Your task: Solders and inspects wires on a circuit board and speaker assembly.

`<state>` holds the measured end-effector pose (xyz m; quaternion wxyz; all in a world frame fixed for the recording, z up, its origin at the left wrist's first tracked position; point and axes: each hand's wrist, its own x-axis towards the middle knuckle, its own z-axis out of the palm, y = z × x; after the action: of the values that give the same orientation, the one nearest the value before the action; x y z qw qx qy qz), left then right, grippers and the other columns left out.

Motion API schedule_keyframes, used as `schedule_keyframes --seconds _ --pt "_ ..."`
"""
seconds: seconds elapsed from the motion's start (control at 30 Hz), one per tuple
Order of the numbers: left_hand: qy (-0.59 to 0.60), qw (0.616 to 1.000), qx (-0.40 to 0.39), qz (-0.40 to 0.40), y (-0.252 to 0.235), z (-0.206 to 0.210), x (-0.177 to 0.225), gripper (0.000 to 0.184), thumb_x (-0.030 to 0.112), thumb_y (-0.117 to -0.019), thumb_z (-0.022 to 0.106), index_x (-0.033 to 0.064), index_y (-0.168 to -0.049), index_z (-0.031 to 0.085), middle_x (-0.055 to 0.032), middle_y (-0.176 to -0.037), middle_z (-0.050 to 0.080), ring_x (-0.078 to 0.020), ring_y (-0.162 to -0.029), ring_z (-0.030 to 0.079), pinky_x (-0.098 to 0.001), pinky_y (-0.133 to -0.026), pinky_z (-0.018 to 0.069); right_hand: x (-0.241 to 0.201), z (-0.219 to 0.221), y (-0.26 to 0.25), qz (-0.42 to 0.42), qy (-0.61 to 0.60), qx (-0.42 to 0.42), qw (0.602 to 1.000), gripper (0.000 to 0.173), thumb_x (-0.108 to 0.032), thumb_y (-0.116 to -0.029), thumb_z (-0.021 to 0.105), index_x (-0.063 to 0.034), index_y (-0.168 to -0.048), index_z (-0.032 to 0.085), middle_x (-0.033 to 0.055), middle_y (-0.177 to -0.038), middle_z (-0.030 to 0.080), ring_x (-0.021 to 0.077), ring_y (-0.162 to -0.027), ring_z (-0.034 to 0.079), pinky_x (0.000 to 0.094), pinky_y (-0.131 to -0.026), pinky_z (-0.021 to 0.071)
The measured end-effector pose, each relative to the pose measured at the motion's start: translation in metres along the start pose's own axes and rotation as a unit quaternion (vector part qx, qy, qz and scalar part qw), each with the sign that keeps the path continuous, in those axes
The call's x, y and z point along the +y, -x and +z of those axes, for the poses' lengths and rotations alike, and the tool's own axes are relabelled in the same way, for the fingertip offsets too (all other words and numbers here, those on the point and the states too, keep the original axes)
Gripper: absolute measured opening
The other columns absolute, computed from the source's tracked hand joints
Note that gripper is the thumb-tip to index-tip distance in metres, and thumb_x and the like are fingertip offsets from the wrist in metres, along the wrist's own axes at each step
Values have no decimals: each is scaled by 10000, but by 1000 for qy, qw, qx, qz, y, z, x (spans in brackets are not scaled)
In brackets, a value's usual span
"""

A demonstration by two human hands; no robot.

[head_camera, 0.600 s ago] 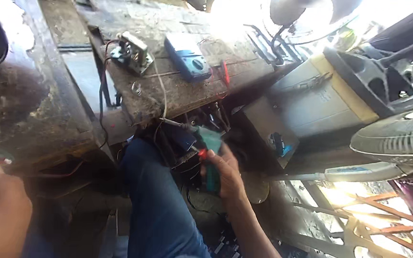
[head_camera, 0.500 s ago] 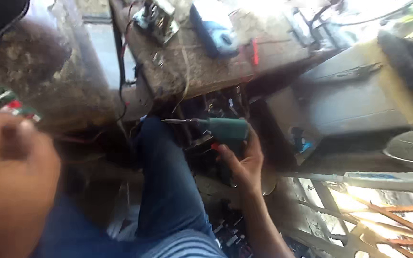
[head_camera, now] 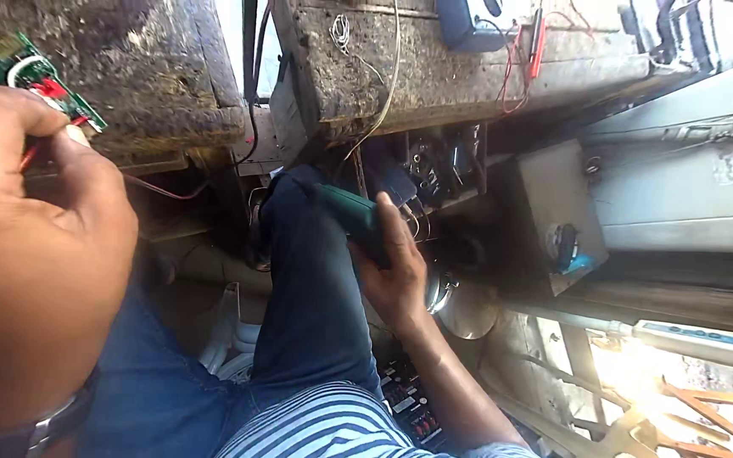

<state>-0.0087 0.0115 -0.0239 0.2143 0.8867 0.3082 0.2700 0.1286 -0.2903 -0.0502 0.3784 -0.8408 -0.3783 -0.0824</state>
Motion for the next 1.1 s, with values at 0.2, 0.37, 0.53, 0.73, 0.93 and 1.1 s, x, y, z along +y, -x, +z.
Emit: schedule_keyframes --seconds 0.2,0.37,0.53,0.73,0.93,1.1 --pt "1 1000 -18 -5 7 -3 3 311 261 -1100 458 60 -1255 637 -142 -1101 669 -193 -966 666 -384 -811 544 -17 -72 28 84 -32 12 996 754 -100 -895 779 -85 -1560 424 98 -1336 658 181 -1131 688 391 -968 611" --pt "17 999 -7 -28 9 1 5 296 252 -1095 480 41 -1245 625 -152 -1081 662 -180 -935 664 -354 -781 546 -10 -95 34 373 -382 62 843 498 -146 -984 604 -27 -1445 458 160 -1004 676 205 -688 685 334 -577 621" --pt "52 998 16 -13 -9 4 20 339 234 -1103 455 -20 -1264 612 -207 -1166 659 -225 -1024 673 -387 -888 550 -2 -82 34 497 -599 35 627 284 -206 -1017 549 26 -1179 570 169 -931 644 160 -626 631 265 -538 561" --pt "107 994 26 -8 -13 8 25 327 144 -1089 464 -125 -1234 581 -264 -1166 639 -228 -1060 649 -362 -950 523 8 -73 36 488 -712 7 506 386 -214 -1038 543 42 -1327 525 177 -980 640 183 -657 653 271 -570 572" --pt "126 992 30 -8 -16 12 29 321 102 -1085 447 -158 -1237 558 -290 -1180 625 -235 -1097 631 -361 -976 506 8 -71 31 474 -721 15 504 343 -207 -1038 534 40 -1276 542 172 -966 641 188 -663 652 279 -584 573" --pt "125 991 49 -11 -17 14 27 297 92 -1075 453 -166 -1171 564 -288 -1129 626 -217 -1032 627 -347 -940 509 -5 -62 17 387 -586 140 698 381 -190 -1021 563 11 -1320 440 183 -924 627 196 -639 650 315 -564 589"
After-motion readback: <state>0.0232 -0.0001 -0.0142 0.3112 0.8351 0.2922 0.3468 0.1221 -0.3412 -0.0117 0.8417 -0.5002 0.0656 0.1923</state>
